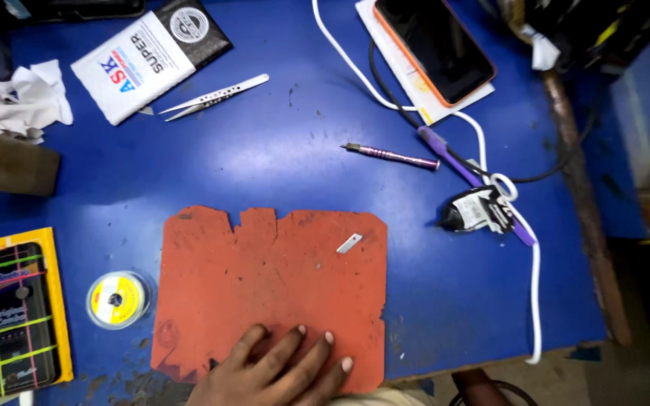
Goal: The person pries the shattered glass off a cracked smartphone screen on a repair bench, then works the frame of a replacement phone, peeling adhesive and fitting the new display. They press the screen into place and power it on, checking the lit display for defects.
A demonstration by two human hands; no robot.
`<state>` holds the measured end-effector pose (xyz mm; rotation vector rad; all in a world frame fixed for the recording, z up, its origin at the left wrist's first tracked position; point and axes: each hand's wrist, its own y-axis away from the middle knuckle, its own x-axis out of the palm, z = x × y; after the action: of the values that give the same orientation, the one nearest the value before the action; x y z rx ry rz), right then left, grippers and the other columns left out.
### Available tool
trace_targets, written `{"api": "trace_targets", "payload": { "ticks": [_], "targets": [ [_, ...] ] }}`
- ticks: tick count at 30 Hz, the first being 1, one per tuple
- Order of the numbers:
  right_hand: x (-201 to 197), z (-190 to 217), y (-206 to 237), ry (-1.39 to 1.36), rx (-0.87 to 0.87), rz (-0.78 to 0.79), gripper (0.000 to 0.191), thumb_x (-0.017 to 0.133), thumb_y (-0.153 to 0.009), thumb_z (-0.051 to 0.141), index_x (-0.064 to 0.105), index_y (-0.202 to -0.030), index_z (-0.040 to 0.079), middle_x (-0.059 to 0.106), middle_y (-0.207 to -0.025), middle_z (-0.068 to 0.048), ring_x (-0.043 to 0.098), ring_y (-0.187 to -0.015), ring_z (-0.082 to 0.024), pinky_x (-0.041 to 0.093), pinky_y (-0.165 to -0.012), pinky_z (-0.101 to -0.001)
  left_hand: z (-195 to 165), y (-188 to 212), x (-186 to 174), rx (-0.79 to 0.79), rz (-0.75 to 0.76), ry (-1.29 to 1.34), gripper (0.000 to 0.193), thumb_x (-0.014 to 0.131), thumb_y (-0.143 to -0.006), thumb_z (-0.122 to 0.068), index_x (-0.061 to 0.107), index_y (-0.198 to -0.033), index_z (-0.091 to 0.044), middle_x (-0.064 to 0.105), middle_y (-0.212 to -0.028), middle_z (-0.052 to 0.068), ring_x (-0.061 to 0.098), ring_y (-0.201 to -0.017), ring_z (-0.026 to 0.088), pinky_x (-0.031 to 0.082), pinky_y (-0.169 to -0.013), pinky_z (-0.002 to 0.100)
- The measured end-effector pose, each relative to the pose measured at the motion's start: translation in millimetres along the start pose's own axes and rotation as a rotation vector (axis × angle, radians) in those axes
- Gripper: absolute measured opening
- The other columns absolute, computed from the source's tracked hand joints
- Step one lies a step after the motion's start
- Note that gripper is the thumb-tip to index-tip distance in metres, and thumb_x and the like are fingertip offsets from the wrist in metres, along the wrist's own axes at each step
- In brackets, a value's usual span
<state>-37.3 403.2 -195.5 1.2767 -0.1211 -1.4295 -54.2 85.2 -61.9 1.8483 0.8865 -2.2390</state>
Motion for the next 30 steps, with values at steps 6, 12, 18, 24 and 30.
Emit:
{"api": "trace_targets", "payload": {
  "ticks": [6, 12, 18, 24, 30],
  "targets": [
    [-82.8, -22.3, 109.4, 0.338, -0.261, 0.560, 0.043, 0.056, -0.092, 0.011, 0.067, -0.134, 0.010, 0.072, -0.129, -0.009, 0.069, -0.120, -0.023, 0.052, -0.103, -0.0357, 14.3, -2.6, -33.4, -0.043, -0.038, 0.414, 0.045, 0.062, -0.101, -0.037, 0.063, -0.132, -0.005, 0.062, -0.131, 0.015, 0.063, -0.119, 0.029, 0.050, -0.095, 0.052],
    [-194.2, 98.5, 182.8, -0.461, -0.862, 0.194, 0.034, 0.066, -0.097, 0.016, 0.069, -0.119, -0.010, 0.079, -0.113, -0.028, 0.080, -0.097, -0.033, 0.068, -0.079, -0.0443, 23.1, 9.5, -68.8, -0.155, -0.159, 0.620, 0.042, 0.069, -0.086, -0.009, 0.067, -0.124, 0.007, 0.068, -0.112, 0.017, 0.067, -0.094, 0.028, 0.056, -0.082, 0.043],
    [-171.2, 280.3, 90.0, 0.417, -1.033, -0.580, 0.052, 0.077, -0.098, 0.031, 0.065, -0.139, 0.001, 0.068, -0.129, -0.025, 0.064, -0.116, -0.039, 0.051, -0.096, -0.0473, 24.1, 56.7, -98.2, -0.407, -0.343, 0.495, 0.044, 0.068, -0.067, 0.001, 0.074, -0.110, -0.001, 0.065, -0.080, 0.007, 0.063, -0.062, 0.022, 0.050, -0.053, 0.038],
    [-150.5, 314.3, 68.2, 0.538, -0.898, -0.649, 0.075, 0.084, -0.087, 0.033, 0.058, -0.150, 0.004, 0.061, -0.134, -0.030, 0.053, -0.122, -0.051, 0.044, -0.102, -0.0559, 29.6, 96.5, -110.4, -0.625, -0.504, 0.466, 0.041, 0.072, -0.077, 0.009, 0.071, -0.117, 0.003, 0.055, -0.063, 0.006, 0.055, -0.050, 0.021, 0.040, -0.047, 0.038],
    [-157.5, 322.7, 80.7, 0.479, -0.838, -0.692, 0.078, 0.089, -0.078, 0.035, 0.063, -0.144, 0.003, 0.064, -0.129, -0.028, 0.062, -0.120, -0.042, 0.051, -0.106, -0.0490, 43.9, 85.5, -109.9, -0.566, -0.509, 0.604, 0.050, 0.067, -0.078, 0.009, 0.065, -0.128, 0.002, 0.065, -0.076, 0.006, 0.062, -0.061, 0.020, 0.046, -0.055, 0.036]
  ]
}}
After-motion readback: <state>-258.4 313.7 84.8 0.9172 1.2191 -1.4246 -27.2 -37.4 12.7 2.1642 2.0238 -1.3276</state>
